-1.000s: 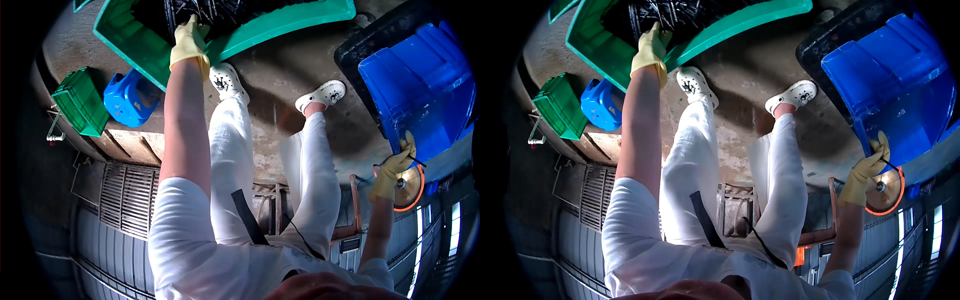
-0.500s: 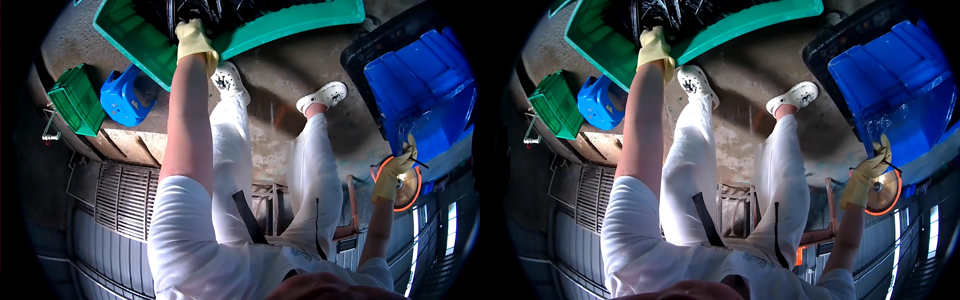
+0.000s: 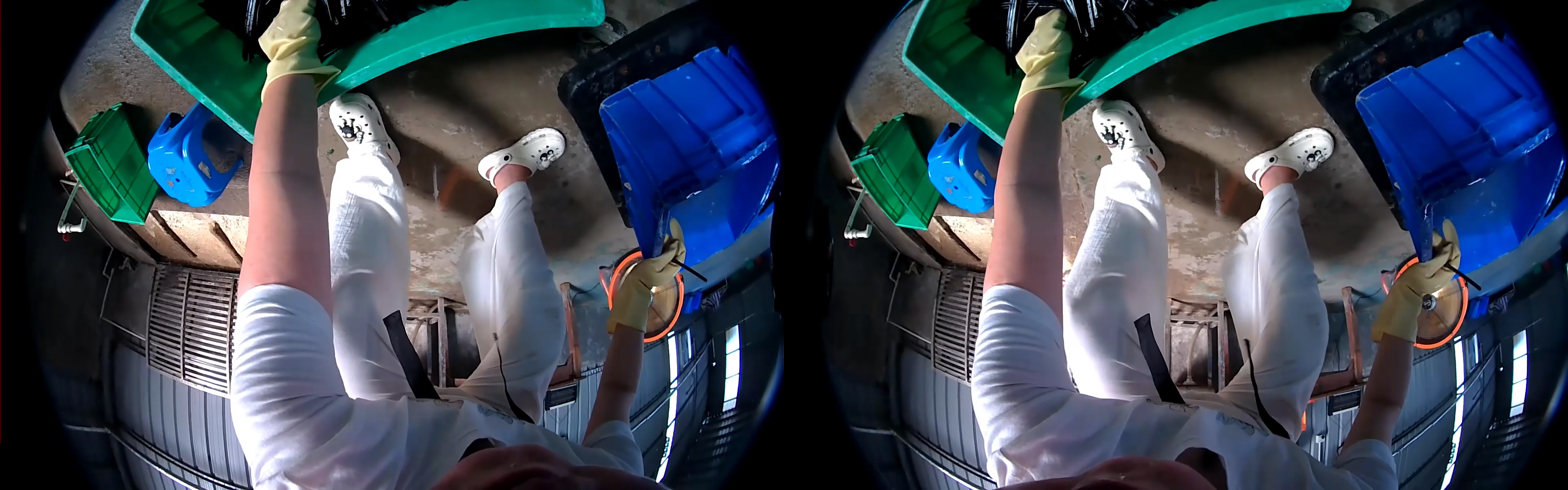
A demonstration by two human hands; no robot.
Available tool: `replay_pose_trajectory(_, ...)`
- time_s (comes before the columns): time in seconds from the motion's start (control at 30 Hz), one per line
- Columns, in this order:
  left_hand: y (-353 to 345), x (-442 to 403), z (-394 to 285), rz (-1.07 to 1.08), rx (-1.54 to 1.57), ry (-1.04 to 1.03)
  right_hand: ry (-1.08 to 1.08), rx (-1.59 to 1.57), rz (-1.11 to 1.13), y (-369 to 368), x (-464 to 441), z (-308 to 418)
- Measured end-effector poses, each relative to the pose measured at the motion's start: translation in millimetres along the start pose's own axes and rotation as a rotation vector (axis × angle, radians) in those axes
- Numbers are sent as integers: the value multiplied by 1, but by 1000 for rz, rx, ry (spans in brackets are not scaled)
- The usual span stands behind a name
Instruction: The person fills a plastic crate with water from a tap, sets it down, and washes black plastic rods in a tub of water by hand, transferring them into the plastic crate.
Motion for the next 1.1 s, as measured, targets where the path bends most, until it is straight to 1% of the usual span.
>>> replay_pose_trajectory(0.07,-1,-4,5,90,2,-82,66,31,28,1,-2,2)
replay_pose_trajectory(0.1,0,1,6,-3,-7,-159,69,31,27,0,-2,5)
replay_pose_trajectory(0.13,0,1,6,-5,-7,-158,67,23,40,-2,-1,10)
replay_pose_trajectory(0.2,-2,4,16,185,347,145,62,12,56,-4,-1,14)
replay_pose_trajectory(0.23,4,8,15,282,518,296,18,-33,74,-2,-1,8)
replay_pose_trajectory(0.27,30,16,0,170,558,378,-25,-82,89,-2,-1,3)
replay_pose_trajectory(0.3,39,24,5,146,716,412,-27,-91,87,-1,-2,0)
replay_pose_trajectory(0.33,47,31,8,119,878,441,0,-35,119,0,-2,-1)
replay_pose_trajectory(0.37,74,43,-3,33,976,500,29,19,148,1,-2,1)
replay_pose_trajectory(0.4,105,60,-14,-13,1048,581,34,5,137,0,0,4)
replay_pose_trajectory(0.43,121,79,-17,-102,1098,678,64,-32,136,-2,2,10)
replay_pose_trajectory(0.47,127,104,-7,-221,1083,529,93,-70,135,-5,3,20)
replay_pose_trajectory(0.5,149,127,-2,-232,801,412,149,-44,68,-13,5,61)
replay_pose_trajectory(0.53,160,149,6,-141,865,518,254,-59,103,-22,12,107)
replay_pose_trajectory(0.57,168,180,9,-307,907,499,356,-66,139,-28,22,154)
replay_pose_trajectory(0.6,195,199,-1,-91,1063,732,337,-229,188,-39,30,198)
replay_pose_trajectory(0.63,173,240,22,-92,1061,1008,232,-348,304,-52,32,243)
replay_pose_trajectory(0.67,148,281,57,241,948,1024,245,-601,431,-79,34,270)
replay_pose_trajectory(0.7,113,333,93,344,677,901,58,-501,605,-110,29,283)
replay_pose_trajectory(0.73,81,382,127,422,396,779,-173,-443,725,-122,34,330)
replay_pose_trajectory(0.77,112,375,109,622,308,978,-234,-297,885,-149,27,352)
replay_pose_trajectory(0.8,154,361,81,826,209,1171,-136,-291,917,-174,23,362)
replay_pose_trajectory(0.83,176,355,64,823,217,1153,-88,-232,782,-208,22,356)
replay_pose_trajectory(0.87,195,354,53,715,320,1307,-44,-171,646,-232,22,347)
replay_pose_trajectory(0.9,206,354,47,604,428,1453,23,-13,598,-236,19,344)
replay_pose_trajectory(0.93,198,354,54,612,437,1424,82,148,542,-233,13,342)
replay_pose_trajectory(0.97,181,348,71,604,389,1220,-95,-29,593,-228,10,334)
replay_pose_trajectory(1.0,166,336,79,597,349,1010,-90,-93,623,-209,7,334)
replay_pose_trajectory(1.03,155,314,76,557,238,914,-55,-225,609,-187,11,331)
replay_pose_trajectory(1.07,144,295,71,380,449,837,-12,-356,594,-169,12,320)
replay_pose_trajectory(1.1,133,274,66,234,527,772,104,-279,710,-156,8,299)
Point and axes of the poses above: each hand's wrist, its own x-axis away from the middle knuckle, its own y-axis out of the back of the hand, z = x × y, the point moved 4 cm from there along -x, towards the middle knuckle, and after that the axes turned 7 degrees about x, right-handed, at the moved point
